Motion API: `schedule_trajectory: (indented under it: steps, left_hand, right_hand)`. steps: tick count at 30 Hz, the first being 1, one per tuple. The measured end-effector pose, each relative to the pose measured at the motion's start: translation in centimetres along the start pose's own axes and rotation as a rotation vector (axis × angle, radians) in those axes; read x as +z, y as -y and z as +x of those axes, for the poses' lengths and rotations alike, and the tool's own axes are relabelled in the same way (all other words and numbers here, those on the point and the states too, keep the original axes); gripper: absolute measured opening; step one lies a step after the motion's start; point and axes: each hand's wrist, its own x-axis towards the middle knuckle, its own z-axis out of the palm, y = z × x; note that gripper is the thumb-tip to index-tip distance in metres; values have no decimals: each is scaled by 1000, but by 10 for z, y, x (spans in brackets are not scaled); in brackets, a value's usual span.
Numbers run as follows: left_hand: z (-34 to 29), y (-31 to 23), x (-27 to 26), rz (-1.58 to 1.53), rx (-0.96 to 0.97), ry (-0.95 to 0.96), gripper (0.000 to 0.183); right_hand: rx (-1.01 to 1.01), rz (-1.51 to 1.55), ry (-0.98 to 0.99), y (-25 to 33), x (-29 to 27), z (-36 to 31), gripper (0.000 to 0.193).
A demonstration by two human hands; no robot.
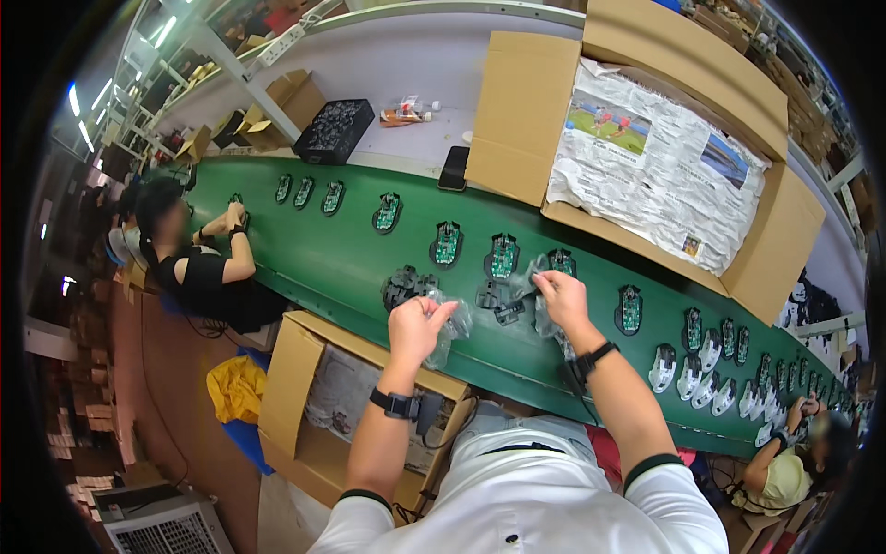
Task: The person unpacks small black plastic components from a plastic bag and places them on a green workbench. They then pick up white plastic housings and black components, fitting them together to assemble small electronic devices. The person repeats this assembly process for multiple units, placing the finished items in a row on the table.
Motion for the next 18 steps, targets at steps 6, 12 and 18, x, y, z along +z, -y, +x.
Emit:
schedule_trajectory:
  steps: [6,12,18]
  left_hand:
    - [8,6,18,86,159,-34,41]
    - [6,-37,8,30,189,-84,27]
    - [15,-25,23,26,191,-66,21]
  right_hand:
    - [-123,33,-22,25,-41,-18,22]
    - [-62,40,-20,29,-69,-29,21]
    - [-55,53,-38,2,-78,-28,24]
